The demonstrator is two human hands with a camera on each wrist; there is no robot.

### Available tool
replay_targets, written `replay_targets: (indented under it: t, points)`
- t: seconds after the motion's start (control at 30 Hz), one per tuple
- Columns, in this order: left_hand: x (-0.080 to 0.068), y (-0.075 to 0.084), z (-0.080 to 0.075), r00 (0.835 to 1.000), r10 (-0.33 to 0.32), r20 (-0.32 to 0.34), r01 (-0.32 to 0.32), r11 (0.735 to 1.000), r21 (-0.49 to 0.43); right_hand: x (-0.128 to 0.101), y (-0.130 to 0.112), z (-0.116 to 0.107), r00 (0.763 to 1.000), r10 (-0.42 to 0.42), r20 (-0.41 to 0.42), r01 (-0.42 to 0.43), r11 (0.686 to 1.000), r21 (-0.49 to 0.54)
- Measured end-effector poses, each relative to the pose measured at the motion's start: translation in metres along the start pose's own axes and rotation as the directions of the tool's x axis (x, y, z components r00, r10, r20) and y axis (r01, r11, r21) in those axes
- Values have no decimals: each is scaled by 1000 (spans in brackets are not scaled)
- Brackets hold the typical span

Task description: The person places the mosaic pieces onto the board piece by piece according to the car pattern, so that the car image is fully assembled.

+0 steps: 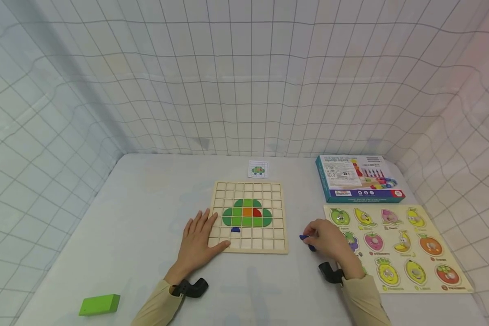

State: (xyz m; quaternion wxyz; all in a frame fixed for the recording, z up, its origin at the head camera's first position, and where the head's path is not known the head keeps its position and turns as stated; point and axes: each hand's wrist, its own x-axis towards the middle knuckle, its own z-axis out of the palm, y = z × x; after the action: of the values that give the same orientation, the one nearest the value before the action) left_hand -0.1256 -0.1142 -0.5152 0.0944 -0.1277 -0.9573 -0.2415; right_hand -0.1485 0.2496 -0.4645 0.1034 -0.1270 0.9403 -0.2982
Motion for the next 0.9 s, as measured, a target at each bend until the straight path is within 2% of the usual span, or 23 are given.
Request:
replay_targets:
  t: [0.23,0.43,0.67,0.8,0.9]
  points:
    - [1,1,-2,1000,-6,3,6,1000,-1,4,-6,1,1000,-4,23,4,1000,-15]
    - [1,1,-1,1000,-11,16,11,1000,2,4,-8,4,999,12,37,-13,1000,16]
    - [1,1,-2,1000,-2,2,2,1000,-2,1,-14,10,999,-23,45,21,998,59]
    - [1,1,-2,1000,-1,2,1,1000,-3,3,-24,16,995,-96,-15,96,995,11]
    - [1,1,-1,1000,-5,8,5,1000,-2,4,-36,21,982,-166,-87,165,986,-16]
